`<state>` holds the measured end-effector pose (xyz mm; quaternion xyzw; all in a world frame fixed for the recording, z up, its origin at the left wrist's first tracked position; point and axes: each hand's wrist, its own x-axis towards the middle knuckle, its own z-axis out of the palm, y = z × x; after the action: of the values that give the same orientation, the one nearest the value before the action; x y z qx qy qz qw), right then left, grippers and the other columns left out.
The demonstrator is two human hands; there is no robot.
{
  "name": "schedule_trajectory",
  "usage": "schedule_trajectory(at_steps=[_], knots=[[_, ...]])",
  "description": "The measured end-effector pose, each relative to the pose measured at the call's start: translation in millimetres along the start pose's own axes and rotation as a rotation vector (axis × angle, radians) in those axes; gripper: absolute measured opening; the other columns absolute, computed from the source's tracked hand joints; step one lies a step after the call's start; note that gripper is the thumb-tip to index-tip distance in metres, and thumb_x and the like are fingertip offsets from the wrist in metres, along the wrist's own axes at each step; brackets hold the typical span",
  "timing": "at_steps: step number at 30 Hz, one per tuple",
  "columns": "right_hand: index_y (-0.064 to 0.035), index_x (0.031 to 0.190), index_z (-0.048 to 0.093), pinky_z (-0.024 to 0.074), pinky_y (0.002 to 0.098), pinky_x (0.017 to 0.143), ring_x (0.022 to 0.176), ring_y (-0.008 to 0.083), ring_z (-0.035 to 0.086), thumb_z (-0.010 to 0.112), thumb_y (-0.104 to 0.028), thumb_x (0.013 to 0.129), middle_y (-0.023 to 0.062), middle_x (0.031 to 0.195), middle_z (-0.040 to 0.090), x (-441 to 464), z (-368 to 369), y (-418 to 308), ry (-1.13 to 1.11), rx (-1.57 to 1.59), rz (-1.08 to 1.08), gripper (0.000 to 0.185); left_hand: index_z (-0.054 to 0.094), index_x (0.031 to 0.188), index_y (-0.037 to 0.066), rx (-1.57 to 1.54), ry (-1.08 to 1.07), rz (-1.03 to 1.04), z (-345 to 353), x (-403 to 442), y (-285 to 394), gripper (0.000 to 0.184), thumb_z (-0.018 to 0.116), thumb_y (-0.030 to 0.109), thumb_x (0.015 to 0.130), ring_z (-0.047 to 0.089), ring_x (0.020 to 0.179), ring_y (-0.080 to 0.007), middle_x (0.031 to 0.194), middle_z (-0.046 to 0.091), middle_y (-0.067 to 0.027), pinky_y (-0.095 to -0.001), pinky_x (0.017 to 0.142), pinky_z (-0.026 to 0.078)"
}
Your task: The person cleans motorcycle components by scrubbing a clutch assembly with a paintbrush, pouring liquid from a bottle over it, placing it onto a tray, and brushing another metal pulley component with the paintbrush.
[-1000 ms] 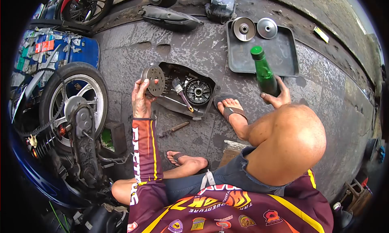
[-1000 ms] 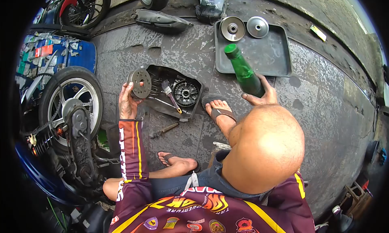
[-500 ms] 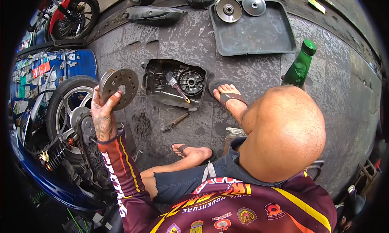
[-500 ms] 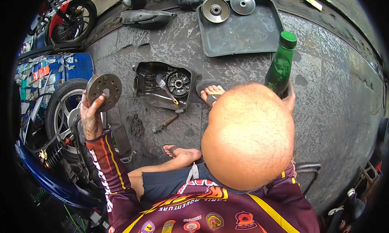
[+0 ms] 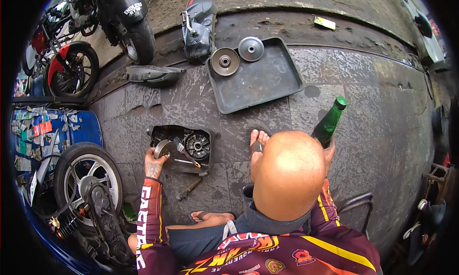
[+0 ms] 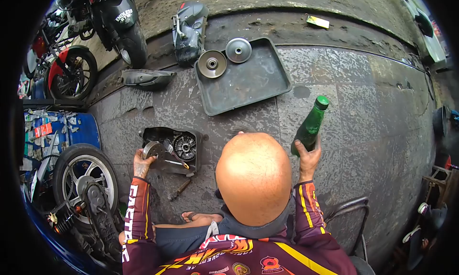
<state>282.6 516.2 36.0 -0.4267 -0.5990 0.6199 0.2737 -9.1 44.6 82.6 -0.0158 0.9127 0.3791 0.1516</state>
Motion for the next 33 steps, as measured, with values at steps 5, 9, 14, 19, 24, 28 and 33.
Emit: schedule_trajectory(at_steps=[5, 9, 14, 19, 24, 28, 33], knots=[[0.003, 0.127, 0.053, 0.0477, 0.032, 0.091, 0.098, 0.0185, 0.061, 0.085, -0.027, 0.078, 0.0095, 0.108, 0.064, 7.9, -8.4, 17.5, 0.036, -0.048, -0.052, 0.065, 0.056, 0.104, 0.002, 0.188, -0.102, 0.052, 16.3, 12.2, 43.7, 0.041, 0.079, 0.012, 0.072, 0.066, 0.083, -0.0209, 0.092, 0.069, -0.0125, -0.0334, 0.078, 0.052], [0.0035, 0.124, 0.056, 0.0471, 0.0329, 0.093, 0.1, 0.0195, 0.061, 0.085, -0.03, 0.076, 0.0106, 0.109, 0.065, 15.5, -6.4, 31.9, 0.074, 0.02, 0.049, 0.065, 0.053, 0.107, 0.0, 0.119, -0.282, 0.114, 49.5, 29.9, 131.6, 0.041, 0.076, 0.007, 0.074, 0.065, 0.084, -0.0171, 0.089, 0.069, -0.013, -0.0318, 0.077, 0.052], [0.0041, 0.124, 0.056, 0.0476, 0.0334, 0.092, 0.1, 0.0199, 0.062, 0.086, -0.032, 0.074, 0.0107, 0.109, 0.065, 31.0, 1.0, 26.5, 0.128, 0.021, 0.029, 0.068, 0.053, 0.111, 0.001, 0.188, -0.561, 0.292, 148.9, 100.6, 226.2, 0.049, 0.078, 0.016, 0.071, 0.067, 0.087, -0.0206, 0.094, 0.069, -0.0168, -0.0336, 0.076, 0.052], [0.0039, 0.126, 0.054, 0.0483, 0.0328, 0.092, 0.102, 0.0199, 0.063, 0.087, -0.036, 0.073, 0.0111, 0.112, 0.066, 45.5, 3.3, 21.5, 0.162, 0.18, 0.041, 0.074, 0.057, 0.115, 0.006, 0.625, -0.687, 0.688, 280.9, 173.7, 314.1, 0.053, 0.076, 0.025, 0.069, 0.069, 0.093, -0.0327, 0.097, 0.07, -0.0173, -0.0422, 0.08, 0.052], [0.0037, 0.128, 0.053, 0.049, 0.0352, 0.094, 0.103, 0.0221, 0.064, 0.088, -0.037, 0.071, 0.0135, 0.115, 0.066, 46.1, -3.8, 23.9, 0.221, 0.258, 0.057, 0.078, 0.061, 0.115, 0.008, 0.606, -0.855, 0.653, 374.9, 231.2, 364.5, 0.053, 0.077, 0.02, 0.066, 0.068, 0.087, -0.0266, 0.094, 0.069, -0.0142, -0.0383, 0.078, 0.053], [0.0041, 0.131, 0.051, 0.0485, 0.0364, 0.097, 0.106, 0.0243, 0.064, 0.088, -0.039, 0.07, 0.0152, 0.117, 0.066, 43.0, -6.1, 24.9, 0.244, 0.259, 0.077, 0.083, 0.061, 0.116, 0.009, 0.726, -0.896, 0.697, 402.9, 231.1, 399.5, 0.055, 0.076, 0.018, 0.064, 0.068, 0.09, -0.0256, 0.099, 0.071, -0.0129, -0.0374, 0.077, 0.053], [0.0048, 0.129, 0.051, 0.0448, 0.039, 0.102, 0.112, 0.0266, 0.062, 0.088, -0.04, 0.069, 0.0174, 0.119, 0.065, 36.7, -6.9, 33.5, 0.199, 0.27, 0.151, 0.083, 0.061, 0.12, 0.01, 1.089, -1.209, 0.642, 431.5, 237.2, 422.4, 0.062, 0.076, 0.014, 0.06, 0.067, 0.098, -0.0257, 0.105, 0.071, -0.0105, -0.0372, 0.079, 0.052]])
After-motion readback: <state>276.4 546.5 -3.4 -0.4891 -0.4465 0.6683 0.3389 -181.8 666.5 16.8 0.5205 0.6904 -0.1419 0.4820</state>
